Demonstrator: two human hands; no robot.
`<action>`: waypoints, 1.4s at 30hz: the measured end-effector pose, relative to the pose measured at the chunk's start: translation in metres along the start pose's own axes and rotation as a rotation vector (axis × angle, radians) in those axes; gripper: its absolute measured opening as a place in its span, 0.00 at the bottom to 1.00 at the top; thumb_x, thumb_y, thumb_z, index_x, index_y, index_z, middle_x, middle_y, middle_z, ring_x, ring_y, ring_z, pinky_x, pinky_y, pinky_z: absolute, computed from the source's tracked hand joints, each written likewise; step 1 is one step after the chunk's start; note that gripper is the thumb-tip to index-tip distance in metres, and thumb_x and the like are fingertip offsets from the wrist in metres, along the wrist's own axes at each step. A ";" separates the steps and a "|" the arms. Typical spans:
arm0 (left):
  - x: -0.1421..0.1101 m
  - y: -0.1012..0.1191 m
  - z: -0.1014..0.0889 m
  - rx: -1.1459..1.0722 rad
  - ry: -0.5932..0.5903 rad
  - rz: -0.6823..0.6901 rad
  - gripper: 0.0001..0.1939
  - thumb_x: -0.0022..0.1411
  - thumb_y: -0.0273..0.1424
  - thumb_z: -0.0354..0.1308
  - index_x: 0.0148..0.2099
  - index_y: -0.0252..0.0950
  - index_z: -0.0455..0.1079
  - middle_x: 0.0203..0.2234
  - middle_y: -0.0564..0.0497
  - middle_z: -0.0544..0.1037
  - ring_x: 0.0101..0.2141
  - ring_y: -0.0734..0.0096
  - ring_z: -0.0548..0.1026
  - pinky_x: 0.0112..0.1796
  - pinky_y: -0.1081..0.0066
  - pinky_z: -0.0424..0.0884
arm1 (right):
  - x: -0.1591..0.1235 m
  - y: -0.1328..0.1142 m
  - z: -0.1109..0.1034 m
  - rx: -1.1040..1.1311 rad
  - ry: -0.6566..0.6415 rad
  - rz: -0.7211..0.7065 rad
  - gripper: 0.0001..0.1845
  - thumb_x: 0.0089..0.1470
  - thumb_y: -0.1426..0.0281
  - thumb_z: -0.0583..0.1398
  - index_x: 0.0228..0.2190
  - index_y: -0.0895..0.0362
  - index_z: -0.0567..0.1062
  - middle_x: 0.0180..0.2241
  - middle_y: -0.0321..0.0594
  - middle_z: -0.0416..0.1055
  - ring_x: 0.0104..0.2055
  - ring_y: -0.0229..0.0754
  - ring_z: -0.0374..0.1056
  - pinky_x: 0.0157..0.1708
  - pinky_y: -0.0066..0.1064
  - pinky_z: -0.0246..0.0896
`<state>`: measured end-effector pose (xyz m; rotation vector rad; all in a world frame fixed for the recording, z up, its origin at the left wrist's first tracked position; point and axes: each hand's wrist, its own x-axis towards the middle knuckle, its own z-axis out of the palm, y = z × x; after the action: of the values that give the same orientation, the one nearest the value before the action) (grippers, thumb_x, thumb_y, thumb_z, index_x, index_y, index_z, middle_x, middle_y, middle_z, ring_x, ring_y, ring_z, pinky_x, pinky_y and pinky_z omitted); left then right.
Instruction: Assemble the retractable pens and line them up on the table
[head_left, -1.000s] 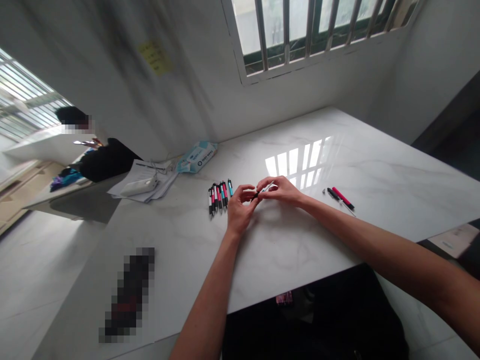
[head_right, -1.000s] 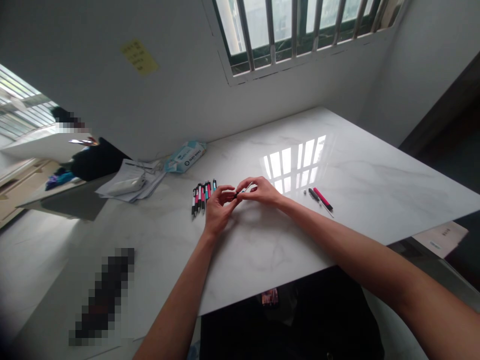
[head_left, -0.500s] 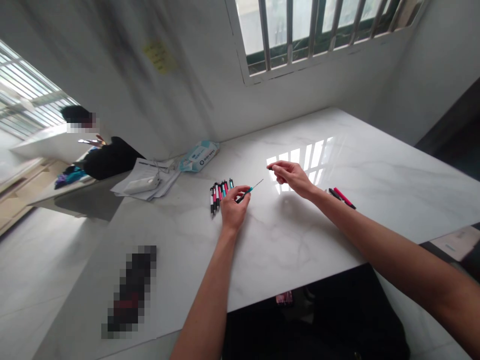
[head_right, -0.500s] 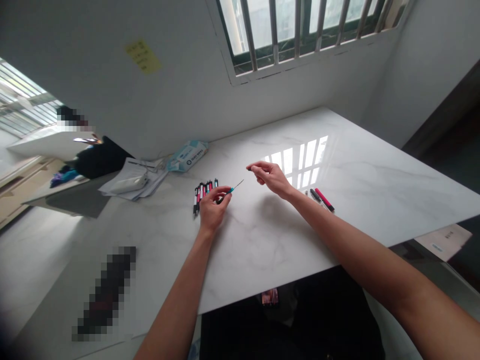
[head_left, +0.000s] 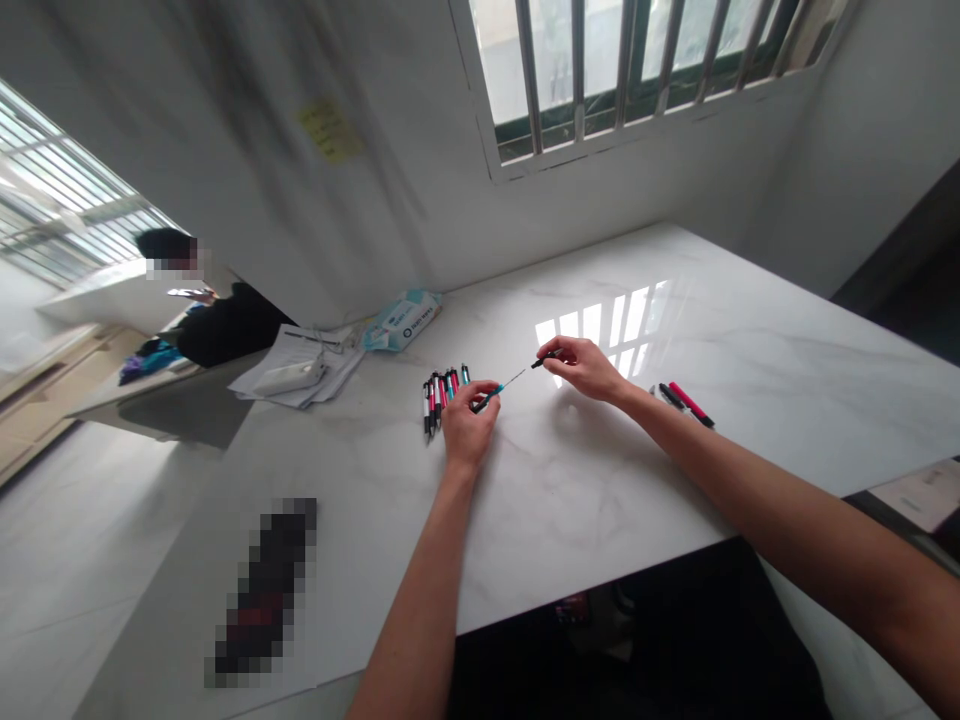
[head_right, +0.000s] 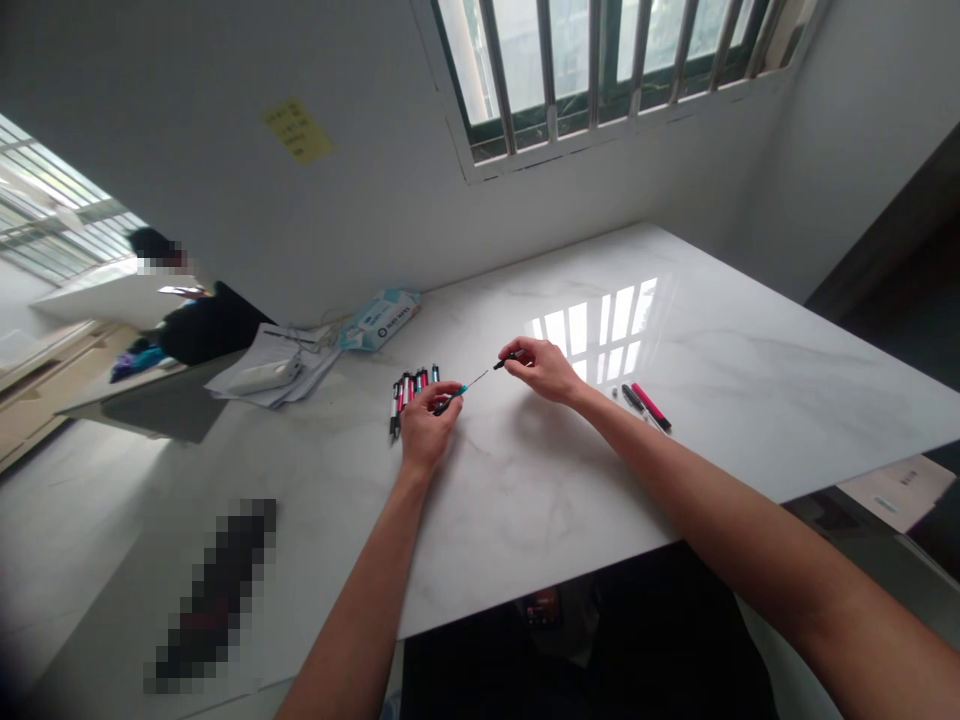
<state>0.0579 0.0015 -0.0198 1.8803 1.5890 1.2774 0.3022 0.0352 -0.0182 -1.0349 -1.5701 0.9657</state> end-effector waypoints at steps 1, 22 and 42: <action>0.000 0.000 0.000 -0.002 -0.002 -0.001 0.08 0.60 0.30 0.63 0.42 0.42 0.81 0.39 0.50 0.86 0.39 0.63 0.80 0.45 0.63 0.76 | 0.000 0.000 0.000 0.007 -0.001 0.003 0.11 0.56 0.64 0.64 0.39 0.55 0.82 0.28 0.37 0.76 0.27 0.39 0.66 0.31 0.34 0.60; -0.005 0.011 0.004 -0.054 -0.159 0.137 0.13 0.64 0.28 0.63 0.50 0.42 0.82 0.41 0.50 0.84 0.40 0.67 0.81 0.45 0.66 0.77 | -0.003 0.005 0.007 0.087 -0.292 0.057 0.15 0.55 0.65 0.68 0.43 0.56 0.84 0.35 0.42 0.83 0.38 0.44 0.79 0.39 0.33 0.69; -0.008 0.014 0.008 -0.120 -0.241 0.126 0.12 0.64 0.26 0.61 0.46 0.40 0.82 0.43 0.49 0.84 0.39 0.69 0.82 0.44 0.68 0.77 | -0.005 0.002 0.002 -0.162 -0.238 -0.057 0.11 0.58 0.63 0.67 0.39 0.54 0.86 0.34 0.39 0.83 0.36 0.41 0.75 0.38 0.31 0.67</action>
<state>0.0728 -0.0078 -0.0159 1.9991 1.2626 1.1182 0.3017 0.0309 -0.0220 -1.0084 -1.8897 0.9622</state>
